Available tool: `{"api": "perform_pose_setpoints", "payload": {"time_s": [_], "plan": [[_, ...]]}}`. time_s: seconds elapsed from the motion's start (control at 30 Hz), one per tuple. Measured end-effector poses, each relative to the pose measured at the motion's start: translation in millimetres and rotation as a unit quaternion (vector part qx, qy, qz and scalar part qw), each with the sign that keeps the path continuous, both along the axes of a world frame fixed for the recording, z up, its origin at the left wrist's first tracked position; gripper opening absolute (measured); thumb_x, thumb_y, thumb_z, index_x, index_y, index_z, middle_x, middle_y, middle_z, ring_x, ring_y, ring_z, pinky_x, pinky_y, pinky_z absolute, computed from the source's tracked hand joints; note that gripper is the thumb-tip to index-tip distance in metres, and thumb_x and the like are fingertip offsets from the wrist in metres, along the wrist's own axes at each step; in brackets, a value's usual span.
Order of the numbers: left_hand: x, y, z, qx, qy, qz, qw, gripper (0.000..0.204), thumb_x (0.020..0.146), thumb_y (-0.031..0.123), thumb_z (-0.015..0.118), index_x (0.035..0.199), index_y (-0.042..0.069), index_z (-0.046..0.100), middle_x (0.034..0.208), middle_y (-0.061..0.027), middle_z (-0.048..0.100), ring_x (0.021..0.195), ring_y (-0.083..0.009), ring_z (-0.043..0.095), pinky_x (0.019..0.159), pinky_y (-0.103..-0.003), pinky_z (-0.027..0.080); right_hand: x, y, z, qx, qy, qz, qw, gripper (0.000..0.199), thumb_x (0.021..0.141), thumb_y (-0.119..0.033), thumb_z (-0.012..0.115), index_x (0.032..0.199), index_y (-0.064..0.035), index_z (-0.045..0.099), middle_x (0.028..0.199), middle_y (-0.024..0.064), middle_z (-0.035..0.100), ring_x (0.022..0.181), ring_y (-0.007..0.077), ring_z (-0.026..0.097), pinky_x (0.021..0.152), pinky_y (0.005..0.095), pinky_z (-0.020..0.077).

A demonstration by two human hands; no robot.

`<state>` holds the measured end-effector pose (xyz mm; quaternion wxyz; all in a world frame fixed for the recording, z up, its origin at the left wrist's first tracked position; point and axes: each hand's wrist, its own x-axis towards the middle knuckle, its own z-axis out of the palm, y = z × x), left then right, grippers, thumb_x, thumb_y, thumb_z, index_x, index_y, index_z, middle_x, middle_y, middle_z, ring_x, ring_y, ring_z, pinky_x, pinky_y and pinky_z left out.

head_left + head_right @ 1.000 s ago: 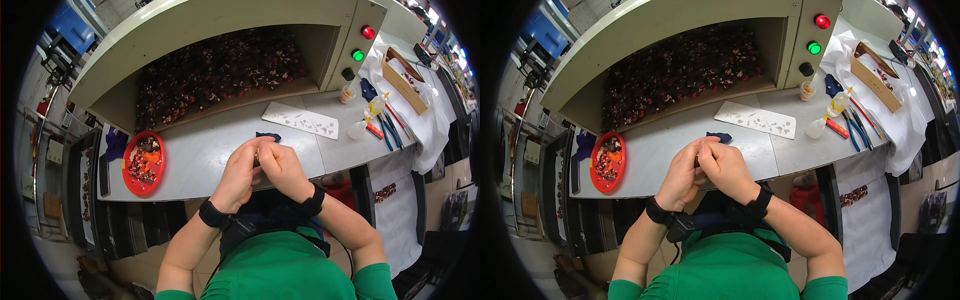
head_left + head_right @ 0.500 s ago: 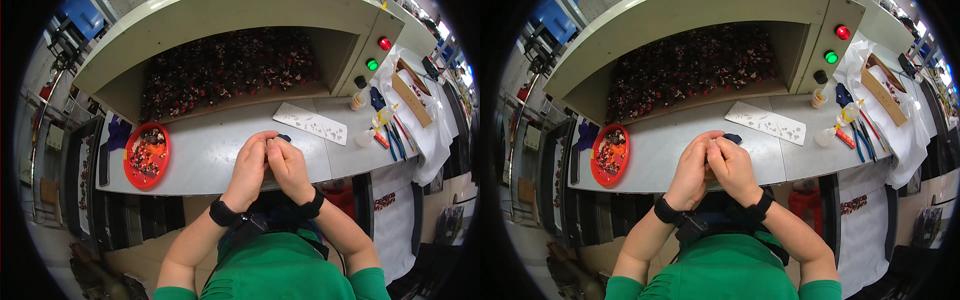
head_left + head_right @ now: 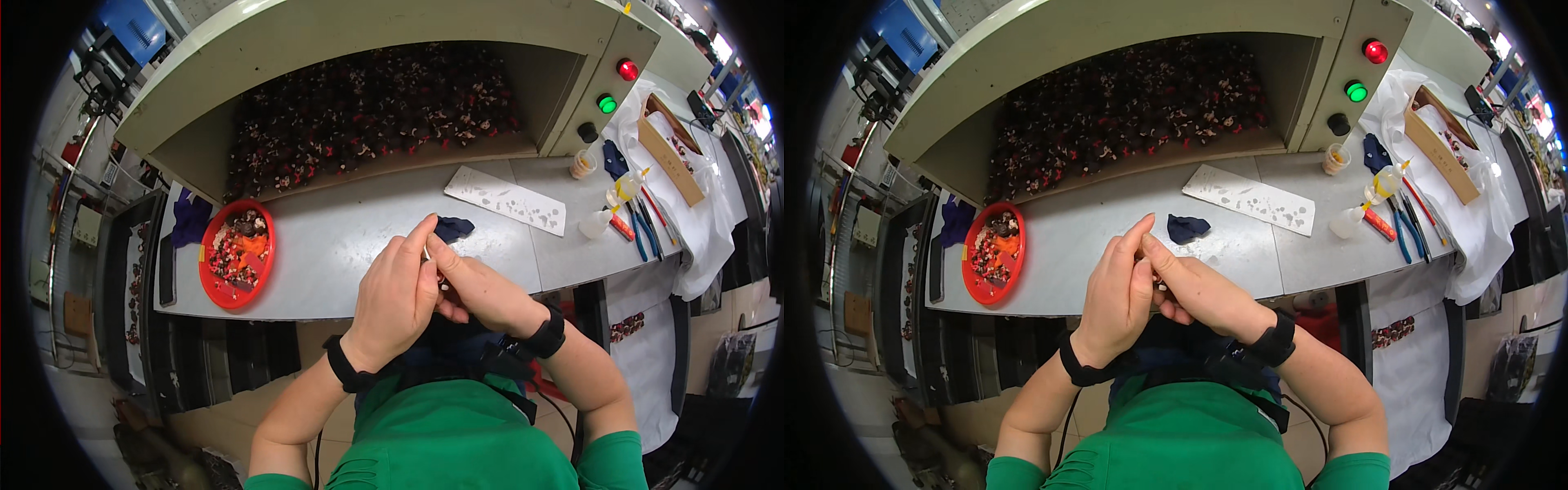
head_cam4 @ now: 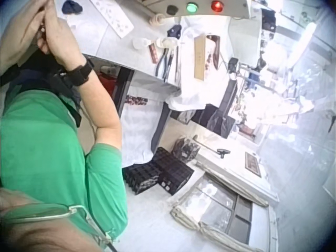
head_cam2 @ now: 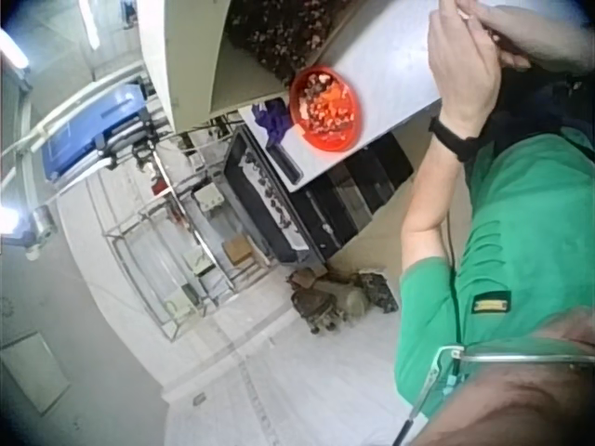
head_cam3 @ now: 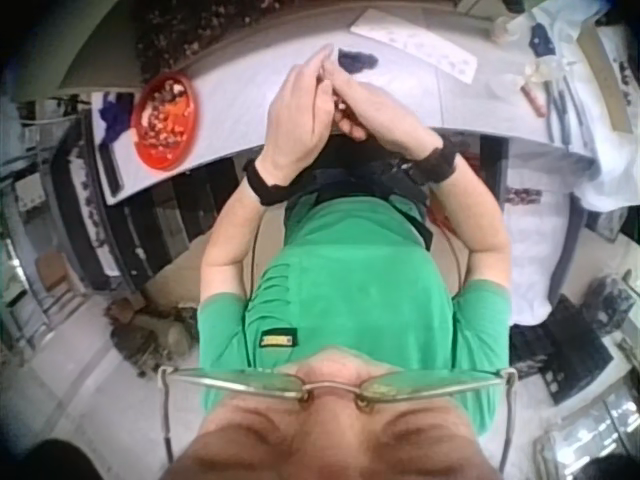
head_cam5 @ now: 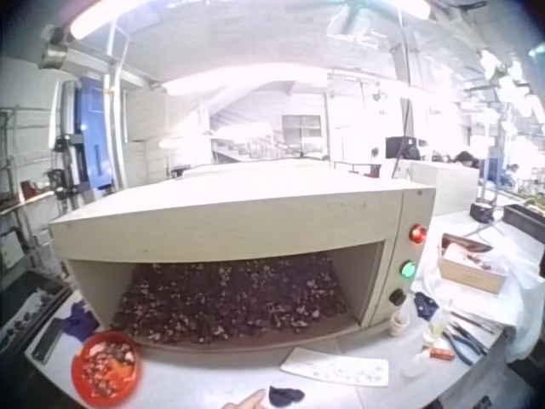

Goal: Assembling small figurine components by applying glue and joining parts.

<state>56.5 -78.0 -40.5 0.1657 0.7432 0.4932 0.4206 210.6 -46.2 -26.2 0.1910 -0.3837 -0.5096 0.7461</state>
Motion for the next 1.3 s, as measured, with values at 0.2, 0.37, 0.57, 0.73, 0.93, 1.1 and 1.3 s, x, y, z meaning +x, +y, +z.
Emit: {"api": "perform_pose_setpoints", "payload": {"time_s": [0.2, 0.37, 0.57, 0.73, 0.93, 1.1, 1.3], "plan": [[3.0, -1.4, 2.4, -0.162, -0.140, -0.022, 0.977, 0.034, 0.101, 0.019, 0.042, 0.123, -0.003, 0.056, 0.091, -0.0080, 0.060, 0.079, -0.0151, 0.056, 0.072, -0.029, 0.047, -3.4, -7.2, -21.3, 0.085, 0.026, -0.057, 0.994, 0.051, 0.103, -0.040, 0.032, 0.078, -0.0008, 0.052, 0.066, 0.0027, 0.049, 0.060, 0.0125, 0.044, 0.057, 0.0281, 0.0389], [2.0, 3.2, -0.1, -0.276, -0.262, -0.054, 0.923, 0.037, 0.104, 0.021, 0.036, 0.121, -0.004, 0.056, 0.098, -0.0050, 0.062, 0.083, -0.0076, 0.056, 0.074, -0.026, 0.048, -3.8, -9.8, -31.6, 0.203, -0.005, -0.083, 0.976, 0.040, 0.102, -0.030, 0.037, 0.082, 0.0015, 0.052, 0.069, 0.0095, 0.053, 0.062, 0.0204, 0.049, 0.060, 0.0339, 0.0416], [9.0, 3.3, 2.6, -0.334, -0.408, -0.059, 0.848, 0.037, 0.103, 0.019, 0.034, 0.120, -0.002, 0.058, 0.084, 0.0000, 0.059, 0.069, -0.0048, 0.052, 0.063, -0.021, 0.044, -6.1, -6.7, -46.3, 0.353, 0.004, -0.111, 0.929, 0.035, 0.101, -0.027, 0.039, 0.088, 0.0009, 0.055, 0.075, 0.0178, 0.057, 0.067, 0.0327, 0.055, 0.063, 0.0379, 0.0443], [14.4, 10.0, 11.5, -0.453, -0.491, -0.044, 0.743, 0.037, 0.101, 0.022, 0.038, 0.123, 0.000, 0.057, 0.069, 0.0064, 0.042, 0.052, -0.0013, 0.029, 0.044, -0.020, 0.024, -2.8, -3.7, -54.0, 0.389, 0.003, -0.155, 0.908, 0.037, 0.101, -0.031, 0.040, 0.082, -0.0004, 0.050, 0.070, 0.0175, 0.053, 0.063, 0.0323, 0.052, 0.060, 0.0383, 0.0433], [16.7, 11.2, 4.3, -0.466, -0.553, -0.048, 0.689, 0.038, 0.101, 0.024, 0.037, 0.123, 0.000, 0.057, 0.066, 0.0066, 0.041, 0.050, -0.0016, 0.030, 0.043, -0.019, 0.024, -7.2, -5.9, -57.2, 0.395, 0.006, -0.199, 0.897, 0.040, 0.101, -0.033, 0.040, 0.078, -0.0013, 0.048, 0.067, 0.0167, 0.051, 0.060, 0.0324, 0.051, 0.057, 0.0387, 0.0428], [23.9, 12.4, 8.4, -0.488, -0.559, -0.023, 0.670, 0.038, 0.101, 0.024, 0.036, 0.123, 0.000, 0.057, 0.066, 0.0063, 0.042, 0.050, -0.0016, 0.030, 0.043, -0.019, 0.025, -5.8, -9.3, -56.1, 0.378, 0.018, -0.226, 0.898, 0.039, 0.101, -0.033, 0.040, 0.079, -0.0015, 0.050, 0.068, 0.0172, 0.053, 0.062, 0.0339, 0.054, 0.058, 0.0389, 0.0442], [15.0, 17.9, 4.4, -0.383, -0.346, -0.020, 0.856, 0.038, 0.104, 0.027, 0.034, 0.121, 0.002, 0.058, 0.069, 0.0060, 0.045, 0.054, -0.0018, 0.033, 0.046, -0.019, 0.028, -9.6, -5.5, -56.1, 0.445, -0.026, -0.217, 0.868, 0.029, 0.098, -0.024, 0.046, 0.081, -0.0017, 0.053, 0.072, 0.0163, 0.057, 0.064, 0.0356, 0.057, 0.059, 0.0400, 0.0467]]}}
